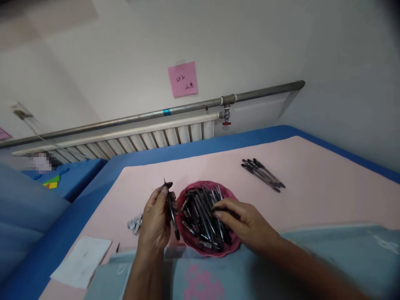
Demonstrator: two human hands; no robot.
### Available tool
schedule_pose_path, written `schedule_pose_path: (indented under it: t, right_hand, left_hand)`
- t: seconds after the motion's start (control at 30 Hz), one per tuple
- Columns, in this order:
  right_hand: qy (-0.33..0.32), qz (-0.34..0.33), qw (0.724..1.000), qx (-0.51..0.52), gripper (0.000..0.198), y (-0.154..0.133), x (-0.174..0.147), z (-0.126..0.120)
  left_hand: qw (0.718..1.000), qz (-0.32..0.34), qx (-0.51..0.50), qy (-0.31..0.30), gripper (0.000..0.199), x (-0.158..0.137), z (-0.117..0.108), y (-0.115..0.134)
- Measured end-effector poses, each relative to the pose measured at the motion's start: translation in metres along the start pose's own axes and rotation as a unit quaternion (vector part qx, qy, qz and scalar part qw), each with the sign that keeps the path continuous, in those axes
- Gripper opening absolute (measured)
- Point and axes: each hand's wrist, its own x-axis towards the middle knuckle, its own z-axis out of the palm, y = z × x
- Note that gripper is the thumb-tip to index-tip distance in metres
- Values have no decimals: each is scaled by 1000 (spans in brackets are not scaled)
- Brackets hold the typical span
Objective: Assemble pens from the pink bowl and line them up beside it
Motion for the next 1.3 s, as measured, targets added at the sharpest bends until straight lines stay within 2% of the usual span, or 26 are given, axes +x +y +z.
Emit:
schedule_pose_path:
  t: [0.23, 0.43, 0.63, 0.77, 0.9, 1.03, 1.3]
  right_hand:
    - [20, -12, 998, -52, 17, 5, 2, -2]
    - [55, -38, 991, -114, 17, 13, 5, -8]
    - [-4, -128, 975, -180, 22, 23, 4, 0]
    - [-64, -183, 948, -253, 25, 18, 7, 9]
    - [-120, -175, 910, -355, 23, 6, 15, 20]
    - [-154, -152, 884, -414, 20, -5, 22, 28]
    - [-174, -151, 870, -435, 23, -3, 25, 35]
  left_hand:
    - [998, 14, 61, -25, 30, -2, -4, 3]
    - [997, 34, 70, 12, 31, 2, -12, 8]
    - [996, 45, 66, 37, 23, 8, -16, 8]
    - [997, 35, 71, 23, 21, 10, -15, 3]
    - [997, 36, 70, 13, 20, 10, -15, 2]
    - [997, 32, 64, 9, 19, 9, -14, 3]
    - [996, 34, 83, -10, 18, 7, -12, 3]
